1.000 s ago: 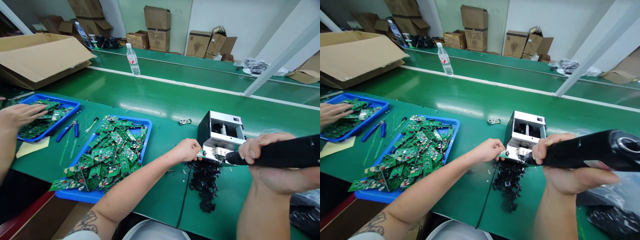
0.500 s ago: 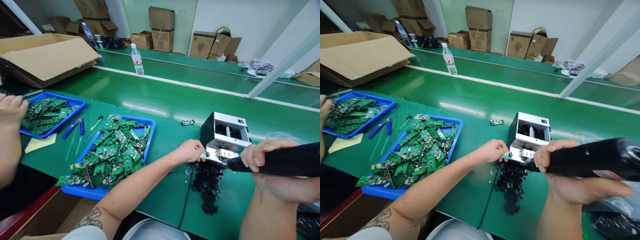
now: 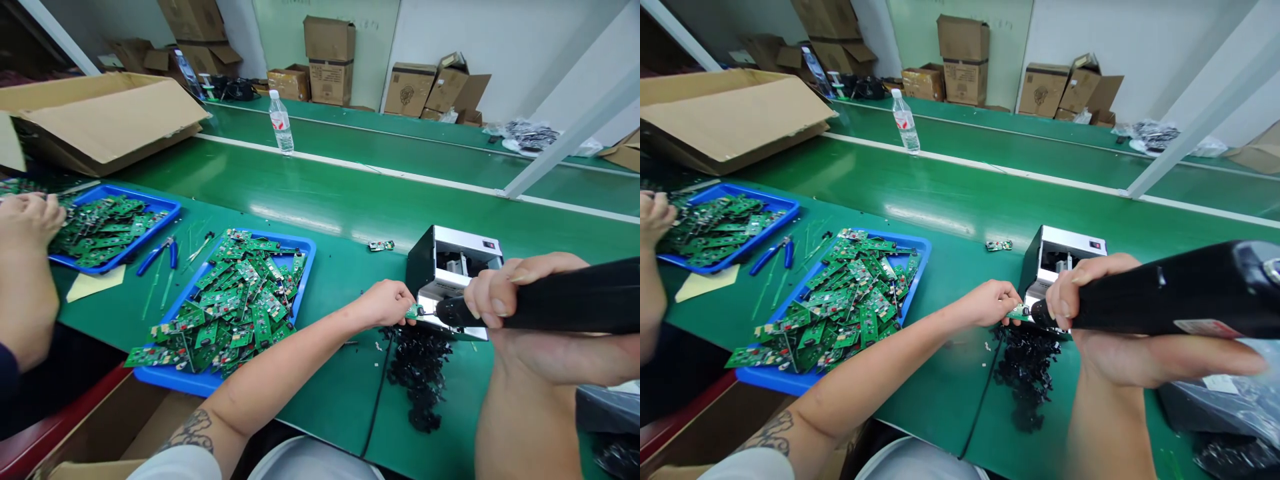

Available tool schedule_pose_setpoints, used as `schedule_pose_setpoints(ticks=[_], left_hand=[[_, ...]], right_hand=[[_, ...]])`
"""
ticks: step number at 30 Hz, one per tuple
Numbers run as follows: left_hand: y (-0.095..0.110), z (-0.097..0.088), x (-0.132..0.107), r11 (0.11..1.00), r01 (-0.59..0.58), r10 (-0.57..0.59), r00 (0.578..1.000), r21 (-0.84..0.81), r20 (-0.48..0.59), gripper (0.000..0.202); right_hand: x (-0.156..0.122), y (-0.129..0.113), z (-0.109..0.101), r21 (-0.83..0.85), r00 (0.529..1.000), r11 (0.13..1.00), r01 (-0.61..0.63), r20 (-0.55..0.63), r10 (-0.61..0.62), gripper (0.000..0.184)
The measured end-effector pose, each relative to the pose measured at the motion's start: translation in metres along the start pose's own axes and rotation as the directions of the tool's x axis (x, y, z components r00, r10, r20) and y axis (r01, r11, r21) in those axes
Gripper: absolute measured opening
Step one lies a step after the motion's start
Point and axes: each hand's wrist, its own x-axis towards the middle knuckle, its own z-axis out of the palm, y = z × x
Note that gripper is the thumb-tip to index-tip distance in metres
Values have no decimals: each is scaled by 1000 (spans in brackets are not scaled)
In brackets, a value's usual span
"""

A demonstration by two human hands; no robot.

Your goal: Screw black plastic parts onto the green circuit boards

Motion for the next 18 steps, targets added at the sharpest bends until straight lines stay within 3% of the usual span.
schedule_pose_setpoints(ticks=[2,12,18], left_hand=[[-1,0,0,1000,0,0,1000,3,1,20],[0,0,-1,1000,-19,19,1000,5,2,21],[-2,1,-1,1000,-29,29,1000,11,-9,22]], right_hand=[[2,-3,8,-19,999,999,39,-10,-39,77],[2,-9,22,-32,994,999,-41,-107,37,73],[13,-20,44,-73,990,994,-86,-117,77,70]])
